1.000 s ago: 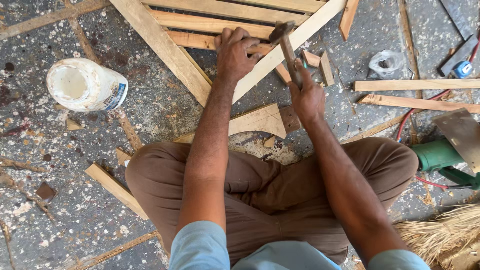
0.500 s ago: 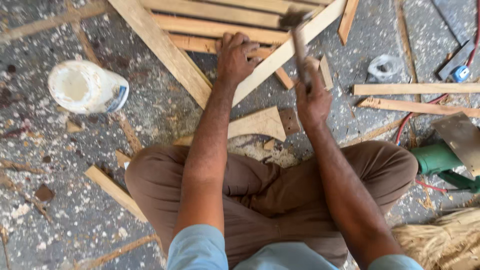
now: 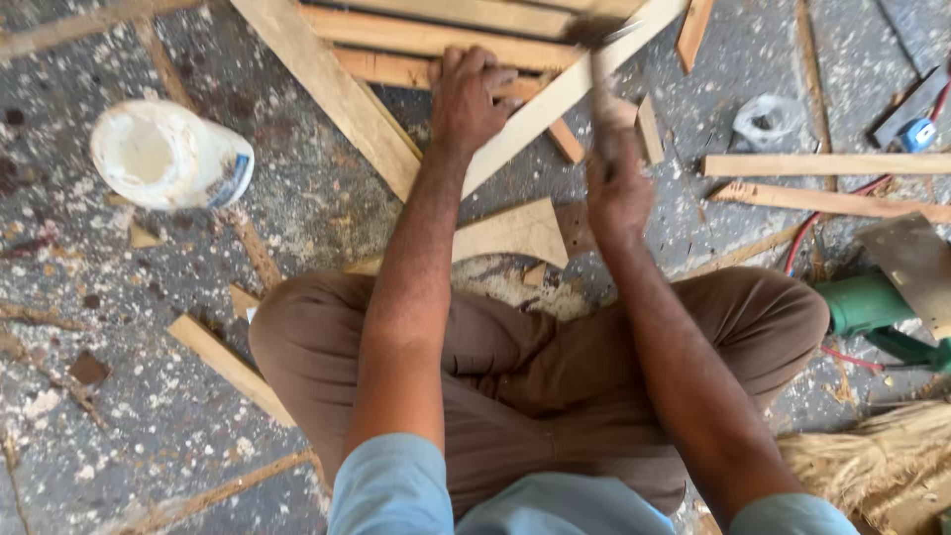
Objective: The person applies glue from a container to several wood strips by hand, assembles them into a triangular latticed frame, and uses a hammer to secure the joints on a workshop floor.
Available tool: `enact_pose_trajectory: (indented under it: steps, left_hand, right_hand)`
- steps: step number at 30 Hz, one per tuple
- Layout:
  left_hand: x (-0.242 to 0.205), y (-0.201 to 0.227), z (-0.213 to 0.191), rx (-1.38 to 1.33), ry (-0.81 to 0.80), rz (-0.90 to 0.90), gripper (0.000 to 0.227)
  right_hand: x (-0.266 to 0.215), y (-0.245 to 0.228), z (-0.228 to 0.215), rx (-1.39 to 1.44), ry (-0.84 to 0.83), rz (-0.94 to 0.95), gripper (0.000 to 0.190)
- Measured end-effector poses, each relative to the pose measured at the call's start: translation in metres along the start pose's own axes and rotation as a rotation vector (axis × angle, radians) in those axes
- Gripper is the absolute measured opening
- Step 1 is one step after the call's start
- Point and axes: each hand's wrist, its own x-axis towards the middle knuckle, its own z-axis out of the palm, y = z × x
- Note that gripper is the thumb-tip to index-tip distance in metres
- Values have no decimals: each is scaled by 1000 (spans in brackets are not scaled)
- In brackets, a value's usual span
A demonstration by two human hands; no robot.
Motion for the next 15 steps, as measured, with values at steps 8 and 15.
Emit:
enact_pose_trajectory:
  steps: [8, 15]
  left_hand:
    - [1, -1, -1, -1, 51, 16, 43]
    - [0, -2, 2, 4, 109, 78, 38]
  right_hand:
    - [5, 7, -4, 266, 160, -381, 46]
    - [3, -3, 5, 22, -282, 36, 55]
